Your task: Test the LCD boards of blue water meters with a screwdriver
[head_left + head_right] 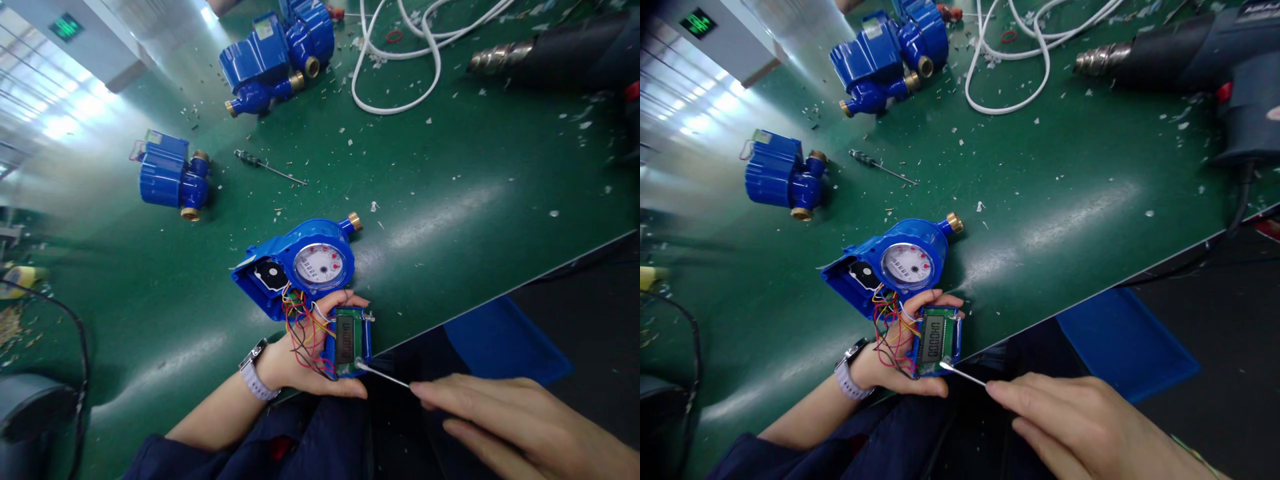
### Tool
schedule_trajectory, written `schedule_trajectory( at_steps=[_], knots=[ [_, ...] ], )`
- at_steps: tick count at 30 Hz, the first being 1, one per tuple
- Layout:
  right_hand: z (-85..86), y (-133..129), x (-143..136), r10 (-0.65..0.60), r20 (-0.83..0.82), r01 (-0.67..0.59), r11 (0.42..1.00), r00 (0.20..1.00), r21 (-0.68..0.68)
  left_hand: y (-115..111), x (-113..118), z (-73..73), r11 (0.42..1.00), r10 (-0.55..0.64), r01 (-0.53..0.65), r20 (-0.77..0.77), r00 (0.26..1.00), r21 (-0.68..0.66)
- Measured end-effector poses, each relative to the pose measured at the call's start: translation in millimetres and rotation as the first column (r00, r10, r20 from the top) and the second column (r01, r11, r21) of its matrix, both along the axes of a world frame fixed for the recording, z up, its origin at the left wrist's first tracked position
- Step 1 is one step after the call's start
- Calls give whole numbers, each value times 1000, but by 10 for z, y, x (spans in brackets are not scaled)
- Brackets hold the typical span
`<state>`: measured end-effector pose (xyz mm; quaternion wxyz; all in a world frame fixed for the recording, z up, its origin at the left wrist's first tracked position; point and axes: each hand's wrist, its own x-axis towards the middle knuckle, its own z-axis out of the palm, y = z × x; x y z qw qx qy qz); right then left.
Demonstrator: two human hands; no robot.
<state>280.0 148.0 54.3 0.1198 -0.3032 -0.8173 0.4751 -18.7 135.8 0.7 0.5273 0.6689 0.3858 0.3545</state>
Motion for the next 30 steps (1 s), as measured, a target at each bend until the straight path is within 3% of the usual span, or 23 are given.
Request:
schedule_trajectory(
  at_steps=[3, 7, 12, 17, 22, 30],
  knots=[
    [65, 67, -79, 99, -10, -97, 987, 995, 128, 30, -41, 73, 998, -52, 52, -6, 999, -19],
    [94, 105, -141, 111, -3, -107, 967, 994, 231, 98, -82, 158, 992, -124, 121, -80, 989, -37],
    [91, 118, -148, 148, 0, -146, 970, 989, 195, 143, -94, 170, 985, -149, 156, -87, 985, 81],
    [89, 120, -161, 158, 11, -157, 967, 987, 200, 107, -97, 129, 994, -112, 113, -44, 993, 1],
    [89, 127, -177, 148, 11, -147, 966, 989, 212, 101, -85, 67, 995, -82, 82, -8, 997, 63],
    [80, 148, -161, 191, 39, -194, 976, 981, 97, 68, -64, -51, 993, -77, 74, 31, 997, 93]
  ],
)
